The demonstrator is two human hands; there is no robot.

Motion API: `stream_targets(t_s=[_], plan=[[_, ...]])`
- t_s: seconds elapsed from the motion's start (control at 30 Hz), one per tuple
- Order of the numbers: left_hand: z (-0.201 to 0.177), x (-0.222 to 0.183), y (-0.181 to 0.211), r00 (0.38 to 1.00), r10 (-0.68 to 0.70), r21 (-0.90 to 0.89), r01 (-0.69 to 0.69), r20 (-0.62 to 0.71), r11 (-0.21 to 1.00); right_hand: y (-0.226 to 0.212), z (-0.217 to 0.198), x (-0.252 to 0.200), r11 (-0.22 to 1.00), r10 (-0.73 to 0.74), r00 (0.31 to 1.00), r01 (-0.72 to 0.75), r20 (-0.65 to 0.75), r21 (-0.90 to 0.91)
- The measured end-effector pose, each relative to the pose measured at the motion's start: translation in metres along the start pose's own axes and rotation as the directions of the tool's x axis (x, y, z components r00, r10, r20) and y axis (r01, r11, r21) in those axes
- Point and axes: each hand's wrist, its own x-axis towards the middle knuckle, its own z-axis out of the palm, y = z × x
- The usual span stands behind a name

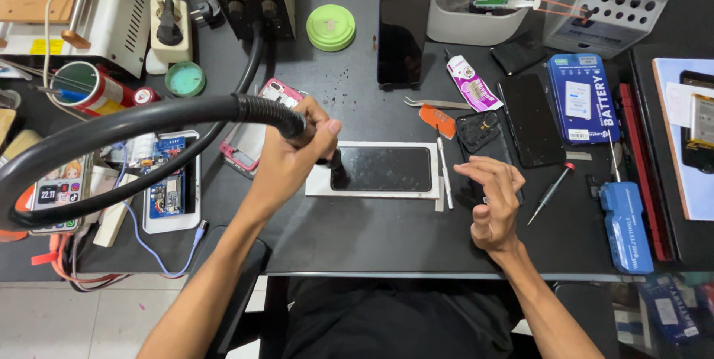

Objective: The person uses a heat gun to warm the edges of a smartphone, then uses a metal prying tool to separate the screen from the frame. They repeatedly apply heat and pry along the sides and corners to loosen the adhesive and lift the display.

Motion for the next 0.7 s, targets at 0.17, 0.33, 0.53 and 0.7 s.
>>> stream_targets(t_s=[0.17,0.33,0.53,0.7], plan=[[0.001,0.018,-0.003,0.999,0.049,-0.011,-0.049,-0.002,0.999,0.0,-0.001,0.001,1.0,-0.008,1.0,0.008,-0.003,-0.001],[0.008,0.023,-0.005,0.999,0.034,-0.033,-0.034,0.008,0.999,0.001,0.0,0.001,1.0,-0.016,1.0,0.016,-0.004,0.002],[0.026,0.029,-0.007,0.999,0.01,-0.008,-0.01,0.032,1.0,0.001,-0.001,-0.001,1.0,-0.002,1.0,0.002,0.003,0.002],[0.057,0.041,-0.011,0.996,0.049,-0.054,-0.045,0.074,0.998,0.0,-0.002,0.001,1.0,-0.004,1.0,0.004,0.004,0.003]])
